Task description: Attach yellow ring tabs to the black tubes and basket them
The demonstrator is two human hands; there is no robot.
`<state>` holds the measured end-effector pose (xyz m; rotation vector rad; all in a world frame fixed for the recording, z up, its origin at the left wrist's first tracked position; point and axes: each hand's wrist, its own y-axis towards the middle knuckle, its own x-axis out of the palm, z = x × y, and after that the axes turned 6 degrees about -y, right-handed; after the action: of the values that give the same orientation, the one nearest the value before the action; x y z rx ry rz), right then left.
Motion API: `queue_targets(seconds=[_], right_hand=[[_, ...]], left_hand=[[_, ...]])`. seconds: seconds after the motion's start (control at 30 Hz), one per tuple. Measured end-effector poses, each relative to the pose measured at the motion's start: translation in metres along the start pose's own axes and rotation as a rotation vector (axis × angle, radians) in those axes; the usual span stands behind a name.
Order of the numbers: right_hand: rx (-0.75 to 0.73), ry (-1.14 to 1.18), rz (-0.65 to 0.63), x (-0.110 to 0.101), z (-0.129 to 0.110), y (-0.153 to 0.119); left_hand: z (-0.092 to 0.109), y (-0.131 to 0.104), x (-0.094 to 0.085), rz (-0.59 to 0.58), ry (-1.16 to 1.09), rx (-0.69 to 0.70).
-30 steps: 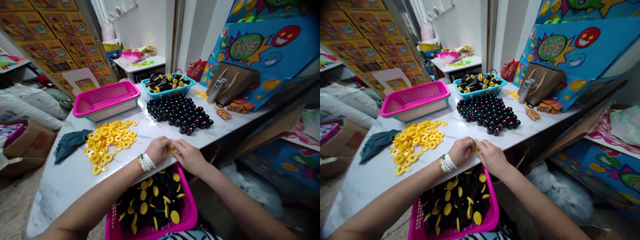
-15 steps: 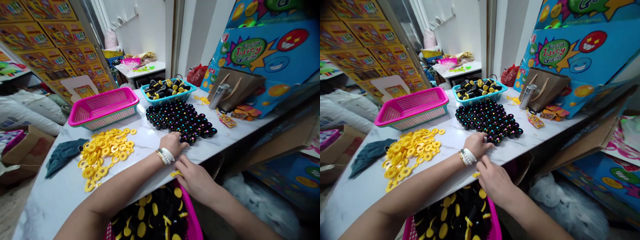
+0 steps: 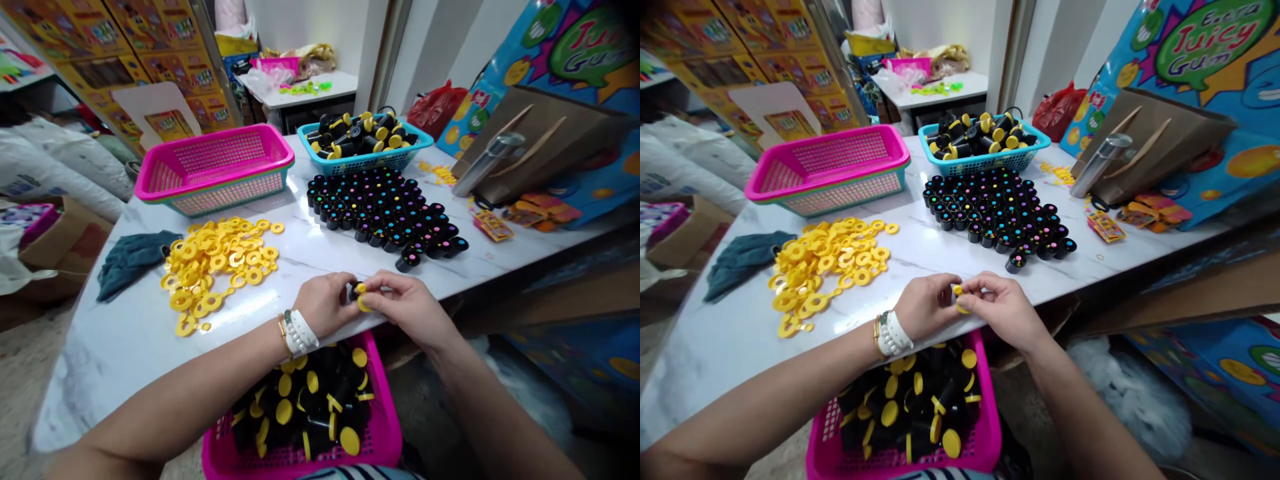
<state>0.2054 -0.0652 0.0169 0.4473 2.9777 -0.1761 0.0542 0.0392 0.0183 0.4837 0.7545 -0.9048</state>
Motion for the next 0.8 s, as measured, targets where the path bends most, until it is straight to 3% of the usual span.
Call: queue_targets(seconds=[0.17, 0.5, 0.67, 0.8], right_hand=[[0.019, -0.096, 0.121, 0.002, 0.01, 0.015], [0.082, -0.129, -0.127, -0.013, -0.009, 0.017], [0.127, 0.037, 0.047, -0.01, -0.001, 0.017], [0.211, 0.166, 0.071, -0.002, 0.003, 0.016]], left_hand=[[-0.002, 0.003, 0.003, -0.009, -0.021, 0.028], [-0.005, 0.002, 0.005, -0.008, -0.001, 0.041], [-0.004, 0.001, 0.003, -0.009, 0.022, 0.034], [-0.004, 0.002, 0.004, -0.021, 0.043, 0.046]])
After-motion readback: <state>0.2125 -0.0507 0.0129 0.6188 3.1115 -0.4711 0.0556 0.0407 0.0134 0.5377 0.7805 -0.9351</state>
